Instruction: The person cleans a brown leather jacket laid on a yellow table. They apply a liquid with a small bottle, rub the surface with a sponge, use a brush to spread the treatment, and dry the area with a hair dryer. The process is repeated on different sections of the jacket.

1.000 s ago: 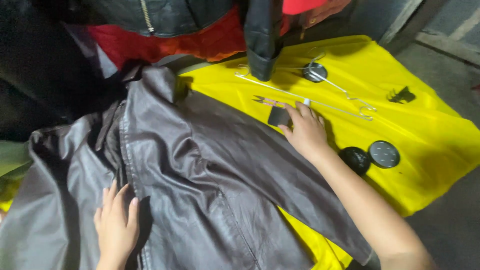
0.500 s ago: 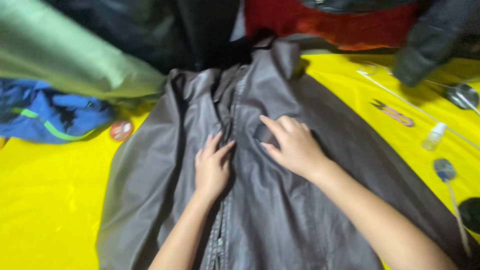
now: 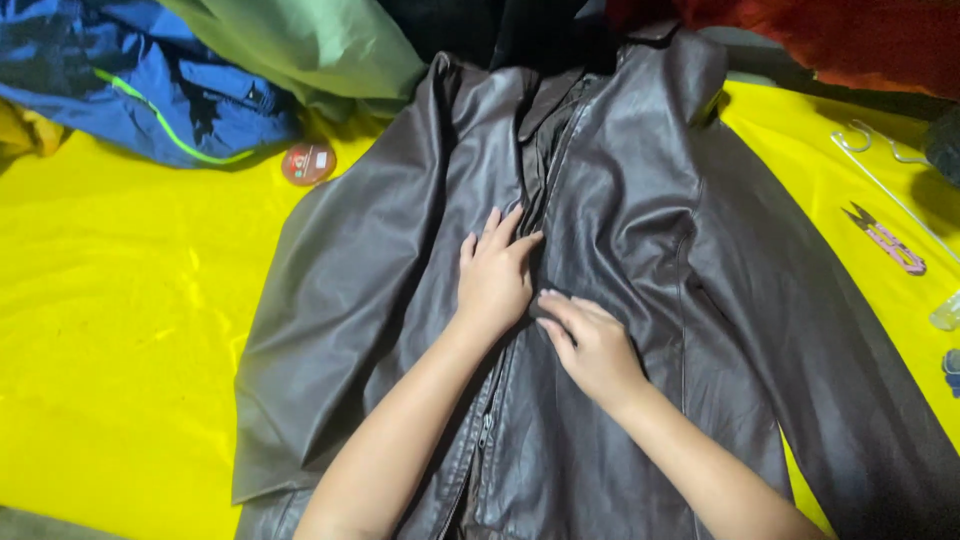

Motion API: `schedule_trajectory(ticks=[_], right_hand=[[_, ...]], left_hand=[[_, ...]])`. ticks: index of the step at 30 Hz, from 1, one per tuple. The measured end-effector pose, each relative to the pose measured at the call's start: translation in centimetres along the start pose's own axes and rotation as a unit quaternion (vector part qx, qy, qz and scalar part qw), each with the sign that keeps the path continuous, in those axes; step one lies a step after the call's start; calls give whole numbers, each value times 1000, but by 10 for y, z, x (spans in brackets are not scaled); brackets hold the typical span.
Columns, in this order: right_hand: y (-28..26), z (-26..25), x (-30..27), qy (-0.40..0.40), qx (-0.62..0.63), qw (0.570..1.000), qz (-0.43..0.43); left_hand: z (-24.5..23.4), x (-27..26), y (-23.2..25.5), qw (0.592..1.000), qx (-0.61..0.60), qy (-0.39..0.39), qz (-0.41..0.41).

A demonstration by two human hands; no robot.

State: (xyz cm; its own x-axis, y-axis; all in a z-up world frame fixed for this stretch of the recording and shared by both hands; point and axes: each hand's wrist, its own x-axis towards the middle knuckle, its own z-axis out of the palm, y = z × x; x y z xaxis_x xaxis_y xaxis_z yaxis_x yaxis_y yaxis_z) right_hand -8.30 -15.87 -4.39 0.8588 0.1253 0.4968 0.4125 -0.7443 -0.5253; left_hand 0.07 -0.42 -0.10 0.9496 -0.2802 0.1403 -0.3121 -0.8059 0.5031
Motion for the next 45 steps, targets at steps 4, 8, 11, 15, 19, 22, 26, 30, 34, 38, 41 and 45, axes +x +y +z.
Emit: schedule_trajectory(ticks=[4,8,11,15,19,22,26,30,34,38,41,45], right_hand=[[-31,-16,-16,-7,38,998,-50],[-80,-40,-44,-80,100,978,-167],[-115,-47,-77,-131,140,954,-231],[-111,-46,-125,-149,92,940,-294],[-94,-69,-87,-181,131,965,-137],[-57,-77,-10,-86,74,993,34],[37,-61,66,34,13,997,70],[37,-33,68,14,-87,996,1],[41,-17,41,-42,-244,967,-57],[34,-24,14,-40,-157,983,-82],[-5,-41,-59,-52,-123,981,-142],[-56,-74,-142,-104,-68,983,-137]], left_hand=[[5,2,-3,1000,9,0,4],[10,5,-7,999,-14,19,28],[12,5,-9,999,-15,28,30],[13,6,-10,999,-11,35,33],[17,5,-10,998,-9,43,35],[8,5,-5,1000,-4,18,23],[-2,2,0,1000,-9,-7,10],[-9,2,5,1000,-15,-6,15],[-7,0,6,1000,5,-1,26],[-5,2,6,999,22,6,29],[1,5,4,999,28,10,21],[4,3,3,999,33,12,13]])
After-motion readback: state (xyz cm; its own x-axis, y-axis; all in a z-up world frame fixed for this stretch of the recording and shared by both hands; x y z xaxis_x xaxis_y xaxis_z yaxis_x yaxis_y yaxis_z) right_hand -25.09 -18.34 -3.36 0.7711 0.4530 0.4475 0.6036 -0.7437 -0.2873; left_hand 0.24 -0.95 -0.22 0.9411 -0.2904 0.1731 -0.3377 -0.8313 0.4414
